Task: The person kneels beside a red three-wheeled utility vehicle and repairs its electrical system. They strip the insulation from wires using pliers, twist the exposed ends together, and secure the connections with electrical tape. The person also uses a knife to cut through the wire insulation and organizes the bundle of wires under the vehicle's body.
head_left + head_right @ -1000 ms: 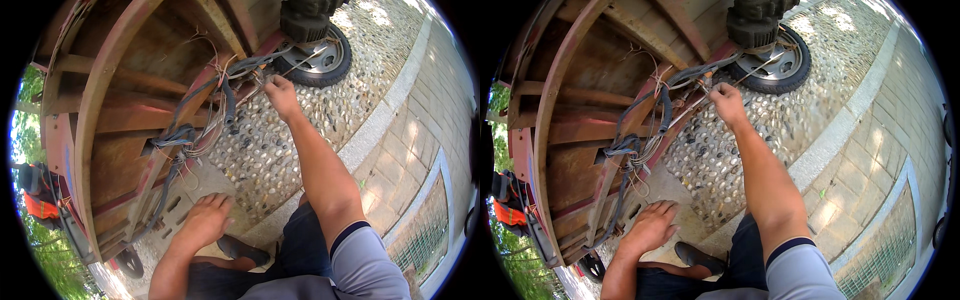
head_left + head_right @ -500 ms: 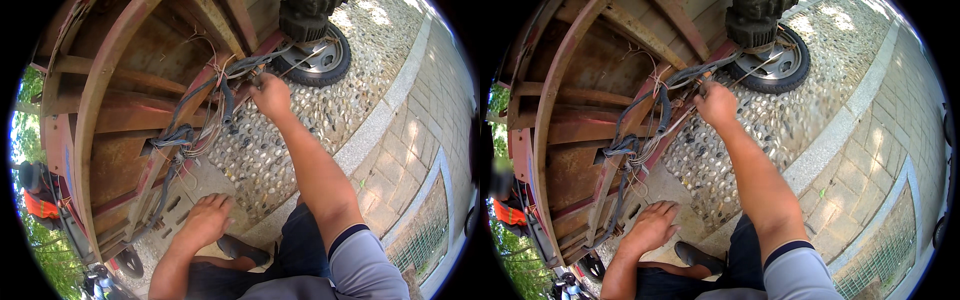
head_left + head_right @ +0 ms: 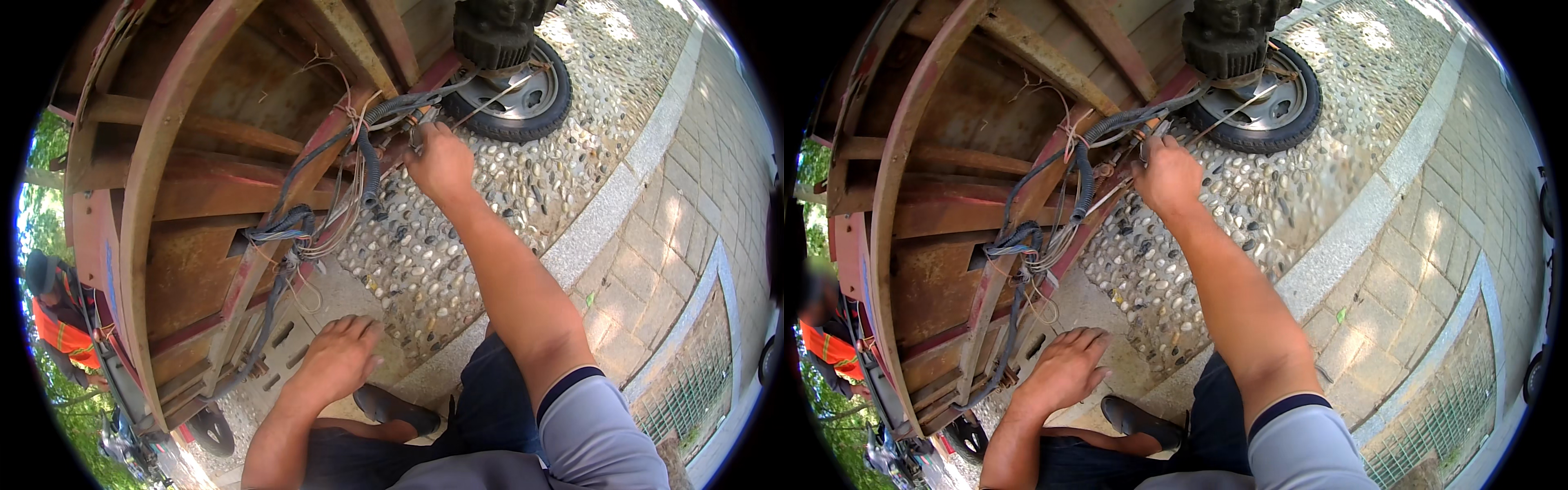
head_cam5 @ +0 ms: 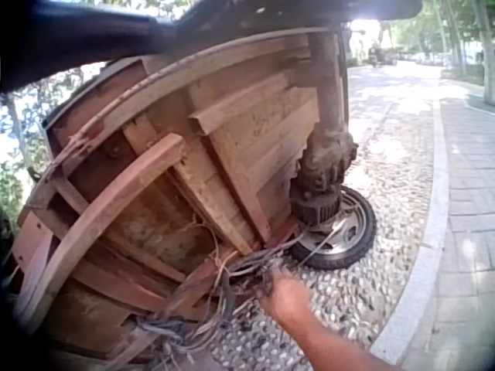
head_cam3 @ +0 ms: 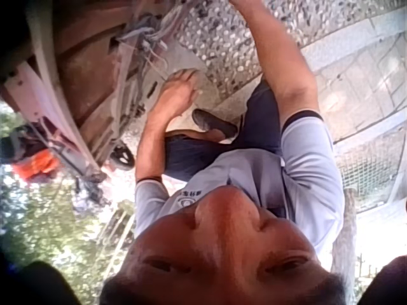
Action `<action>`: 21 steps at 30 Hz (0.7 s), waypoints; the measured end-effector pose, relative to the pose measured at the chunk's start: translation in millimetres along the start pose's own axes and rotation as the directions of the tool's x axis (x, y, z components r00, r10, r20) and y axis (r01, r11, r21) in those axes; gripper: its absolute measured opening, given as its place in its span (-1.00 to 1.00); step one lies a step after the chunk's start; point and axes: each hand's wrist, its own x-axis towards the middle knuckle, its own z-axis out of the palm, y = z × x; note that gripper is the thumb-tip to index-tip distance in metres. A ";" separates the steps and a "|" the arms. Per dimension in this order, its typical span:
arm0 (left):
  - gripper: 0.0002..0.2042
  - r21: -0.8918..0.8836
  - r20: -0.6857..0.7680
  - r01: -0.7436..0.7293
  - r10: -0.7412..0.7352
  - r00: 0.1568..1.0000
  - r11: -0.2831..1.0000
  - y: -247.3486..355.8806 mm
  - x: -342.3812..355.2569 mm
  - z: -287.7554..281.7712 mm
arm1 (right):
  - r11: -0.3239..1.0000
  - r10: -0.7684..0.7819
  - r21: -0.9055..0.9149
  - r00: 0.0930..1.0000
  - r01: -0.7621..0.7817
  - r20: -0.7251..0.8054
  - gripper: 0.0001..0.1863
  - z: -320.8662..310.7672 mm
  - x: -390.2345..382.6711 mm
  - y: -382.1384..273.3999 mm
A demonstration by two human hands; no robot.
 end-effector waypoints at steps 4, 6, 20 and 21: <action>-0.47 -0.001 -0.032 -0.005 0.005 0.999 1.000 1.1 -1.0 -1.1 | 0.997 -0.044 0.058 0.998 0.042 0.037 -0.74 4.7 5.7 10.5; -0.47 0.003 -0.038 -0.009 0.009 0.999 1.000 0.1 -1.7 1.0 | 0.929 0.003 0.368 0.995 -0.039 0.098 -0.83 3.6 14.2 28.0; -0.47 -0.004 -0.042 0.009 -0.009 0.999 1.000 -4.6 -7.9 2.1 | 0.933 0.062 0.342 0.985 -0.115 0.164 -0.81 8.0 7.6 36.5; -0.47 0.000 -0.044 0.001 -0.001 0.999 1.000 -3.9 -6.8 0.4 | 0.942 0.040 0.329 0.994 -0.073 0.104 -0.82 7.3 7.6 37.3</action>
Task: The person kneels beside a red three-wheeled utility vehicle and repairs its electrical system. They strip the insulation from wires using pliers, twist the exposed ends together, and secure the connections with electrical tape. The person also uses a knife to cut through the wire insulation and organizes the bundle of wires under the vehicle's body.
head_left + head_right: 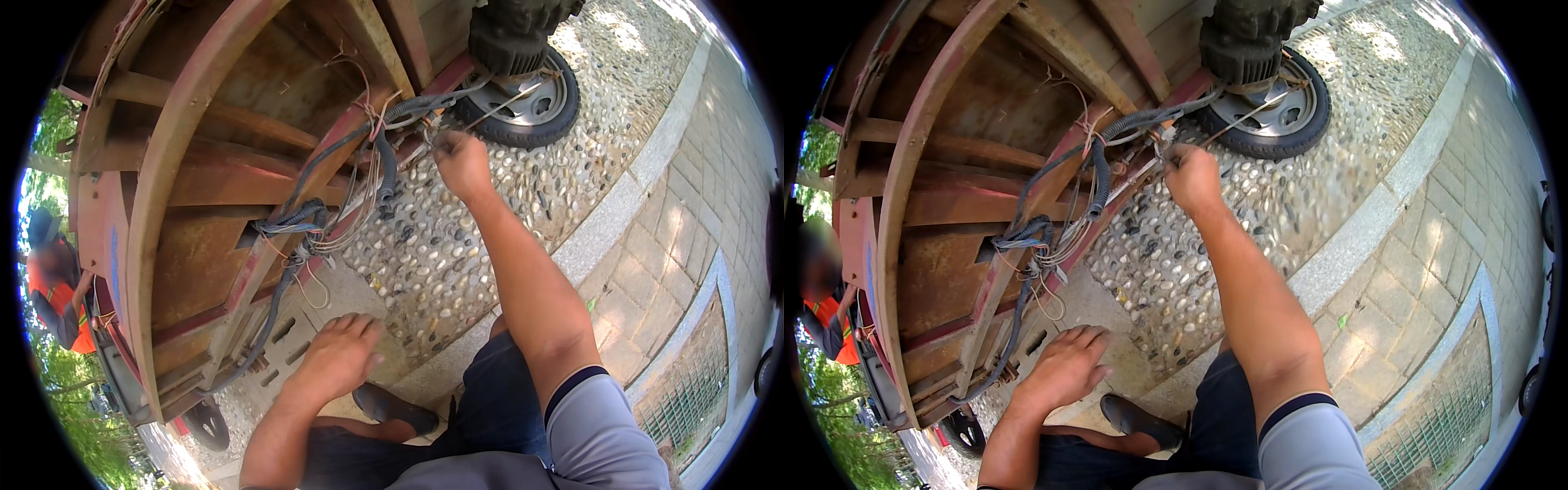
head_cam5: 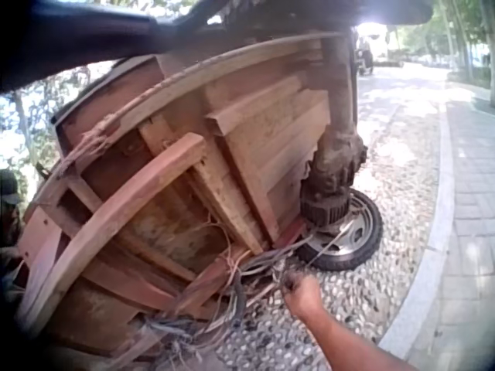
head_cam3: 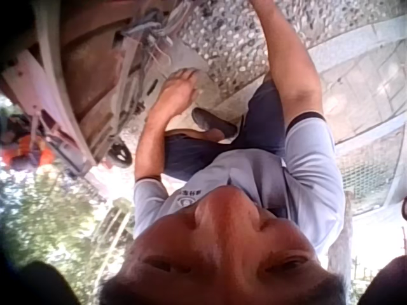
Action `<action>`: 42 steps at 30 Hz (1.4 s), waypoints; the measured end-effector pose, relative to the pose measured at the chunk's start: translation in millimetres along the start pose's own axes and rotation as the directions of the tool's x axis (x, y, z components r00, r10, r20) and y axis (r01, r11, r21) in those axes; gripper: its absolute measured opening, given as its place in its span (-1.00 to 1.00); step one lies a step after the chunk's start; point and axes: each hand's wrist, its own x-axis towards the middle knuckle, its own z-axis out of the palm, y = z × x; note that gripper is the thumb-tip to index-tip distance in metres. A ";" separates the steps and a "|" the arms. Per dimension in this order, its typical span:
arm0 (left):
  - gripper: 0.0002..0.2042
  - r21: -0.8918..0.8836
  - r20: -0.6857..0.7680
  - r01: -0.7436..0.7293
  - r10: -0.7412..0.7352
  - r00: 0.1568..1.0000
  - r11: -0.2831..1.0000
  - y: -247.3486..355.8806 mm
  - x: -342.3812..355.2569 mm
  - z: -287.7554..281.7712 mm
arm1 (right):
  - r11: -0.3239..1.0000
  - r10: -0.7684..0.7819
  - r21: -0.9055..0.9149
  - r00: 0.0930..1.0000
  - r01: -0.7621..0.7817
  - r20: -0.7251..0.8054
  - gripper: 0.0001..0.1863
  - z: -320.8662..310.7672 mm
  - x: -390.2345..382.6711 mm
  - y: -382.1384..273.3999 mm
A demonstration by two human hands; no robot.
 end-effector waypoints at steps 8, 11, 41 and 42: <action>-0.48 0.018 -0.009 -0.024 0.024 1.000 1.000 3.6 0.8 5.0 | 0.930 -0.127 -0.357 0.987 0.084 -0.100 -0.77 4.8 -8.9 -34.7; -0.47 0.005 -0.019 -0.018 0.018 1.000 1.000 2.6 -1.4 5.3 | 0.926 -0.102 -0.371 0.993 0.073 -0.058 -0.79 4.6 -9.6 -35.8; -0.55 0.067 -0.210 -0.093 0.106 0.972 0.993 -19.1 -1.0 44.0 | 0.825 0.099 0.533 0.976 -0.189 0.193 -0.74 -3.0 15.0 21.2; -0.51 0.054 -0.184 -0.080 0.088 0.979 0.995 -15.6 -3.9 33.9 | 0.824 0.147 0.514 0.966 -0.238 0.211 -0.77 -4.0 13.2 17.0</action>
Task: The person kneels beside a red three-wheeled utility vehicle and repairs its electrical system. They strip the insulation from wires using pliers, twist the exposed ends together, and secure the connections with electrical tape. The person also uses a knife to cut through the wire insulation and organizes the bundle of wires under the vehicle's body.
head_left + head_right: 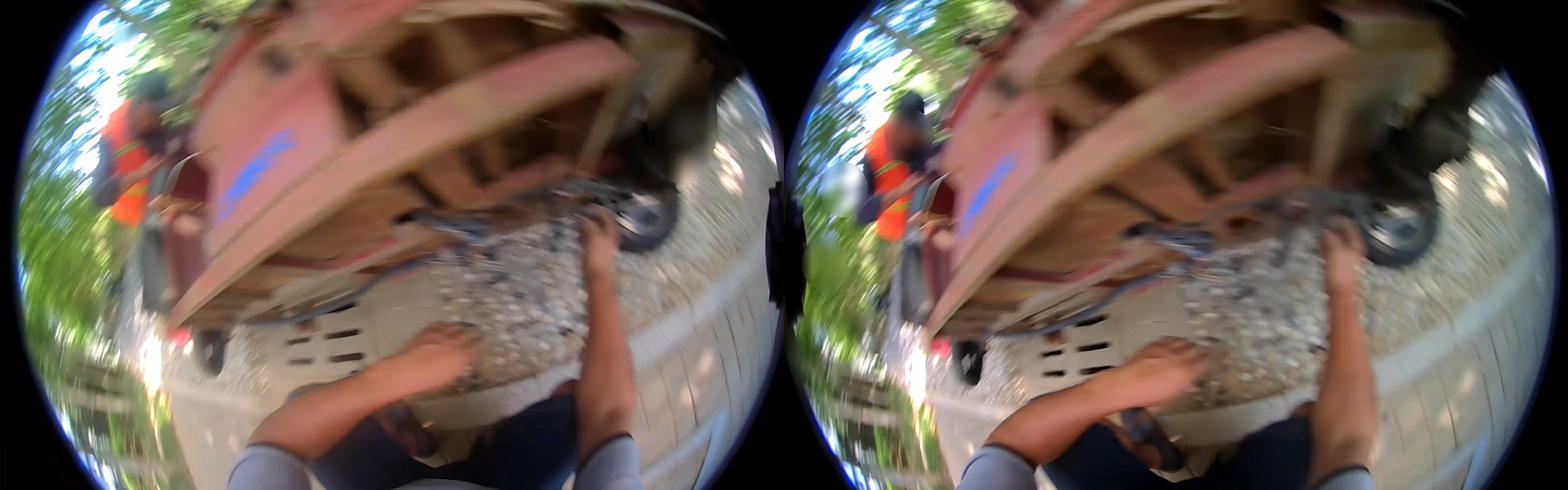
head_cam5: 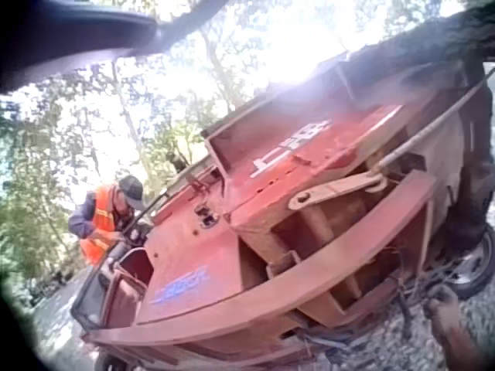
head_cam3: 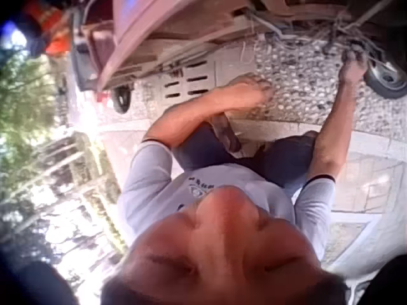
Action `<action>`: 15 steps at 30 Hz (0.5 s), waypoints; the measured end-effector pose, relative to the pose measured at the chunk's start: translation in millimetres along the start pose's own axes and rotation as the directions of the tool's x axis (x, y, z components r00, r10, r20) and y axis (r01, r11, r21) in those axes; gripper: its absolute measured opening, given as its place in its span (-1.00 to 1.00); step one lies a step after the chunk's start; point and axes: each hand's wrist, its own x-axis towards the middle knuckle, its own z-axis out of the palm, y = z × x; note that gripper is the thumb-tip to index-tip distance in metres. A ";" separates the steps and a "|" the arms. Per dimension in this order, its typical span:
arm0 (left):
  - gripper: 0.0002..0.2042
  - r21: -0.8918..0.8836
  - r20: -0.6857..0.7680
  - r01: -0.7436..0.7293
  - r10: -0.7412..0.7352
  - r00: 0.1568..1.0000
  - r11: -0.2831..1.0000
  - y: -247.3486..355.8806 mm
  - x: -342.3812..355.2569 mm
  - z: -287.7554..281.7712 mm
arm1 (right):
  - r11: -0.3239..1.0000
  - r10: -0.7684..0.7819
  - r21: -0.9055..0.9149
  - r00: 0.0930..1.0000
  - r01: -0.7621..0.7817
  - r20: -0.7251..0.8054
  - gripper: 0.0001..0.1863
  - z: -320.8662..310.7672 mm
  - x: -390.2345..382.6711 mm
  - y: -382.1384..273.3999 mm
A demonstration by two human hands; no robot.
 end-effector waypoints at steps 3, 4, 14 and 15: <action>-0.48 -0.022 0.127 0.068 -0.064 0.990 0.997 10.8 6.8 -24.6 | 0.999 0.037 0.040 0.999 -0.037 -0.024 -0.83 12.1 -4.9 -8.8; -0.47 -0.017 0.150 0.085 -0.082 0.985 0.996 15.4 12.4 -32.0 | 0.989 -0.145 -0.012 0.983 0.145 -0.114 -0.81 16.2 -4.3 -7.8; -0.47 -0.026 0.160 0.034 -0.029 0.987 0.999 31.2 19.8 -42.0 | 0.828 -0.213 -0.546 0.973 0.131 -0.091 -0.71 25.6 -29.9 -21.7; -0.47 -0.029 0.165 0.027 -0.022 0.986 0.999 33.4 21.5 -41.8 | 0.811 -0.223 -0.568 0.971 0.138 -0.082 -0.74 23.1 -28.8 -20.0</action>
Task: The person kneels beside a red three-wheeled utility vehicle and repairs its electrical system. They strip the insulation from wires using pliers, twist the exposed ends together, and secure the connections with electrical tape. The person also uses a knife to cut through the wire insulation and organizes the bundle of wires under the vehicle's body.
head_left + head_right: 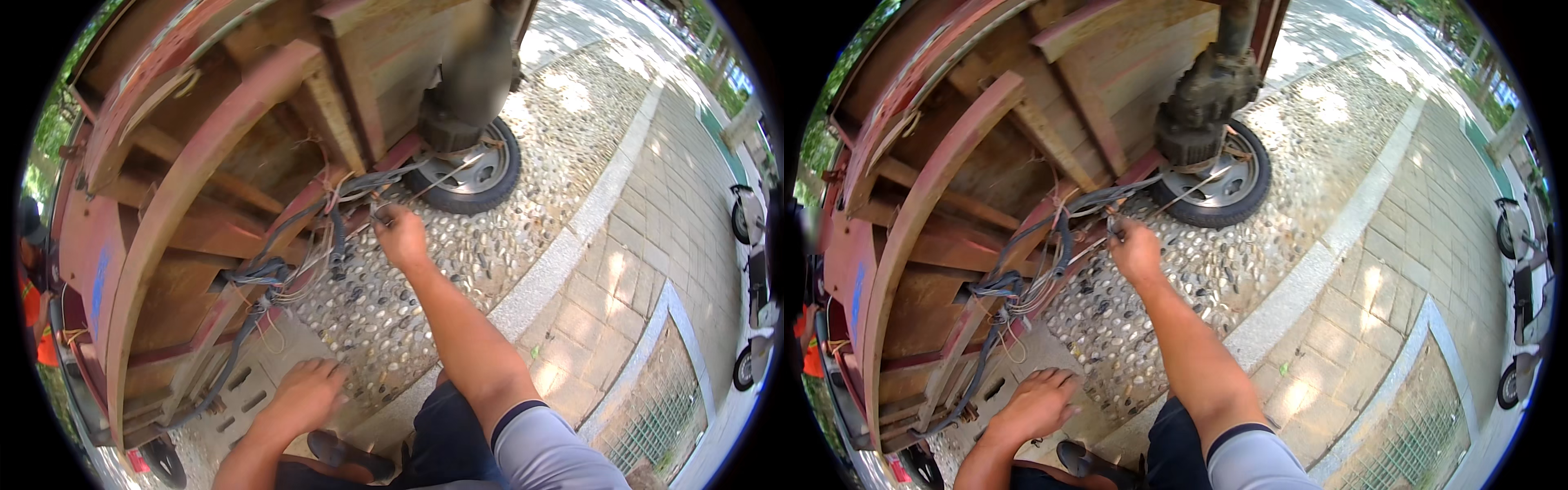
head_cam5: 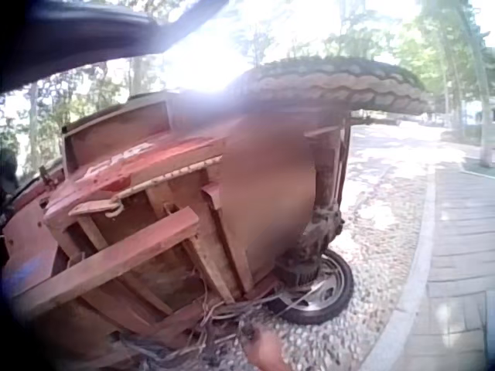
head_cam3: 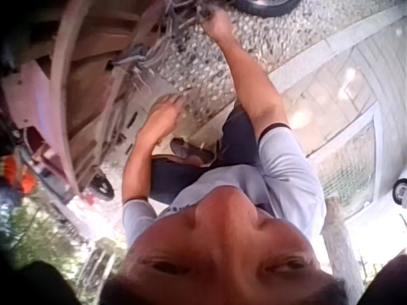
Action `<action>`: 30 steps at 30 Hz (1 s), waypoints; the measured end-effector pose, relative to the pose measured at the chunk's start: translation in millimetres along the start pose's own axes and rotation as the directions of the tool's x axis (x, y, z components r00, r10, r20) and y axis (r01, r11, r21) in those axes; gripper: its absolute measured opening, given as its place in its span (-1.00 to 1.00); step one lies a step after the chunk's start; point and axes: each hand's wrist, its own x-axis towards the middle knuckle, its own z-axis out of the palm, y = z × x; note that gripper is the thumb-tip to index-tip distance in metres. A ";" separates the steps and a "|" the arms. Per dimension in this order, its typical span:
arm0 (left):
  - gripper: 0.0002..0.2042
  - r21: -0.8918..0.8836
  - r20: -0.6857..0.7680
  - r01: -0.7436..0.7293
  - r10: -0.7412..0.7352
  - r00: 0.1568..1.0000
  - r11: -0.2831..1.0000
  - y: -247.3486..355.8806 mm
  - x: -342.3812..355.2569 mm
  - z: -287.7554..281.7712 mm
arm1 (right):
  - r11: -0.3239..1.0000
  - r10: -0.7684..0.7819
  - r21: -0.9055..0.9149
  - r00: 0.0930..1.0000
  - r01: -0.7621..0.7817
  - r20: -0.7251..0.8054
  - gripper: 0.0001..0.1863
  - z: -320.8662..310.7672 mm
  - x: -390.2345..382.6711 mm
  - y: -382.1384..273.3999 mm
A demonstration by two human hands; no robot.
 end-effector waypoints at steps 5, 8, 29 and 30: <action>-0.53 0.037 -0.066 -0.039 0.042 0.997 0.999 0.9 -0.5 8.1 | 0.995 0.043 -0.089 0.998 -0.039 0.045 -0.78 -1.6 -0.5 -9.9; -0.51 0.042 -0.026 -0.024 0.025 0.999 0.999 1.1 0.5 7.8 | 0.984 -0.025 -0.178 1.000 0.024 -0.002 -0.78 -5.3 0.6 -16.2; -0.47 0.082 0.007 -0.062 0.062 0.998 0.995 3.7 11.1 8.5 | 0.976 -0.203 0.081 0.979 0.202 0.008 -0.89 -37.0 -8.2 -24.4; -0.47 0.082 0.000 -0.066 0.066 0.998 0.994 3.8 11.6 9.4 | 0.978 -0.191 0.087 0.982 0.190 0.004 -0.88 -36.9 -9.0 -24.3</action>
